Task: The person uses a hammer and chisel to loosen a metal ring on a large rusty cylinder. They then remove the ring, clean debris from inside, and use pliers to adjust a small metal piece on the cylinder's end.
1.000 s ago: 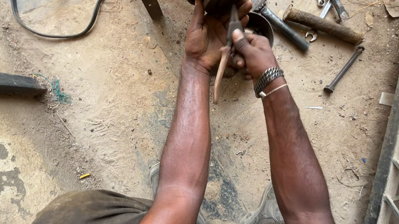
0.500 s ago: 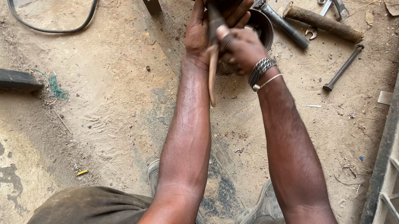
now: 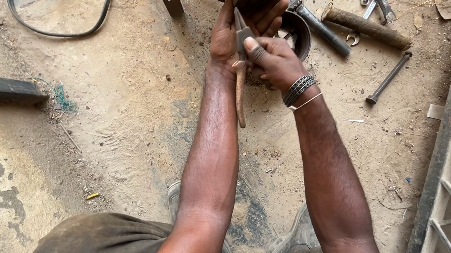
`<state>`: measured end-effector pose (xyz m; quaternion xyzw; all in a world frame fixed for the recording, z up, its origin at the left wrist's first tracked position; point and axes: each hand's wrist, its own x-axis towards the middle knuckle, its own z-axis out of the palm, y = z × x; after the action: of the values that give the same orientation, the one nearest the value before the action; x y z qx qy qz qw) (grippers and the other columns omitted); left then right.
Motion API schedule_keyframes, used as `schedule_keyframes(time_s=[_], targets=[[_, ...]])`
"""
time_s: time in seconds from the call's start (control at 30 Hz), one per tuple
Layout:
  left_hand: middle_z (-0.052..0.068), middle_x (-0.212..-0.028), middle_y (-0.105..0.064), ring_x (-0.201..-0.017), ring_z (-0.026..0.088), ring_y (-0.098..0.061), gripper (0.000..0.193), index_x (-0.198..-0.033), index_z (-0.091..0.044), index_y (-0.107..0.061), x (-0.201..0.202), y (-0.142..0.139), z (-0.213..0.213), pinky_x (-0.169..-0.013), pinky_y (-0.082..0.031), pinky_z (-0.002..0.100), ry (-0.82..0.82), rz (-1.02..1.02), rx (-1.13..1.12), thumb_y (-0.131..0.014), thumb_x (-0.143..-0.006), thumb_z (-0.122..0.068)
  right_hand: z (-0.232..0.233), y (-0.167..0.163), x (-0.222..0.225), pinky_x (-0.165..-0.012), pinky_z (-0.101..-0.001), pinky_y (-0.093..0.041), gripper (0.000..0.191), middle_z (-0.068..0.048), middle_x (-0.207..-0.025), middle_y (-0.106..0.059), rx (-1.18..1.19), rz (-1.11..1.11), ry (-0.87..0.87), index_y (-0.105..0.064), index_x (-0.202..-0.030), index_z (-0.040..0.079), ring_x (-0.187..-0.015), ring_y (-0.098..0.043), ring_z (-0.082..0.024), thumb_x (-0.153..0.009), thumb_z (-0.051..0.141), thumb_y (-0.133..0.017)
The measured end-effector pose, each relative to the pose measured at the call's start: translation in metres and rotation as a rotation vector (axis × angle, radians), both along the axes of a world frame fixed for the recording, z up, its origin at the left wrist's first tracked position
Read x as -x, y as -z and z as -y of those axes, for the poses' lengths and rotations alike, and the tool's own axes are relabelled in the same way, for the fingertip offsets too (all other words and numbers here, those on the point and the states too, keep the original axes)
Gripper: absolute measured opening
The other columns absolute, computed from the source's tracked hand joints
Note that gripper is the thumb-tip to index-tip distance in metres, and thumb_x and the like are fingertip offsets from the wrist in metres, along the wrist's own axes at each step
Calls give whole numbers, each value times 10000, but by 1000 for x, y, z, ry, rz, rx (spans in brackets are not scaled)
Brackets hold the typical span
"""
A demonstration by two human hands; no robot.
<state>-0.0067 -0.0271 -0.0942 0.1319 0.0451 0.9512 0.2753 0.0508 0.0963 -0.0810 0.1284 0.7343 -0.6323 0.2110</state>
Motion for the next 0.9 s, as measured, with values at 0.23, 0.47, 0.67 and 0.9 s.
schedule_keyframes(time_s=[0.23, 0.47, 0.67, 0.9], targets=[[325, -1387, -588, -1262, 401, -643, 700, -1502, 73, -388, -1, -1, -1, -1038, -603, 453, 1, 49, -16, -310, -1128, -513, -6, 9, 4, -365, -226, -344, 416, 31, -620, -565, 21, -80, -25, -662, -847, 92, -433, -434, -45, -1092, 405, -540], [315, -1389, -589, -1281, 391, -636, 658, -1532, 20, -392, -1, 1, -1, -1072, -599, 478, -29, 6, 13, -330, -1134, -500, -16, 13, 1, -406, -256, -343, 393, 3, -667, -560, -272, 113, 224, -707, -876, 144, -486, -411, -86, -1074, 418, -506], [325, -1390, -592, -1276, 401, -644, 665, -1523, 22, -396, -2, 1, -3, -1059, -596, 469, -24, 26, -42, -310, -1137, -512, -17, 27, 4, -456, -226, -489, 265, 44, -782, -730, -97, -82, -13, -698, -927, 113, -565, -580, -43, -1001, 329, -562], [307, -1361, -609, -1257, 393, -649, 675, -1493, 31, -412, -1, 1, -2, -1072, -597, 478, 10, 28, -22, -325, -1106, -515, -6, 23, 0, -456, -226, -453, 416, 0, -729, -637, -169, -109, -57, -665, -886, 88, -532, -525, -46, -1090, 428, -537]])
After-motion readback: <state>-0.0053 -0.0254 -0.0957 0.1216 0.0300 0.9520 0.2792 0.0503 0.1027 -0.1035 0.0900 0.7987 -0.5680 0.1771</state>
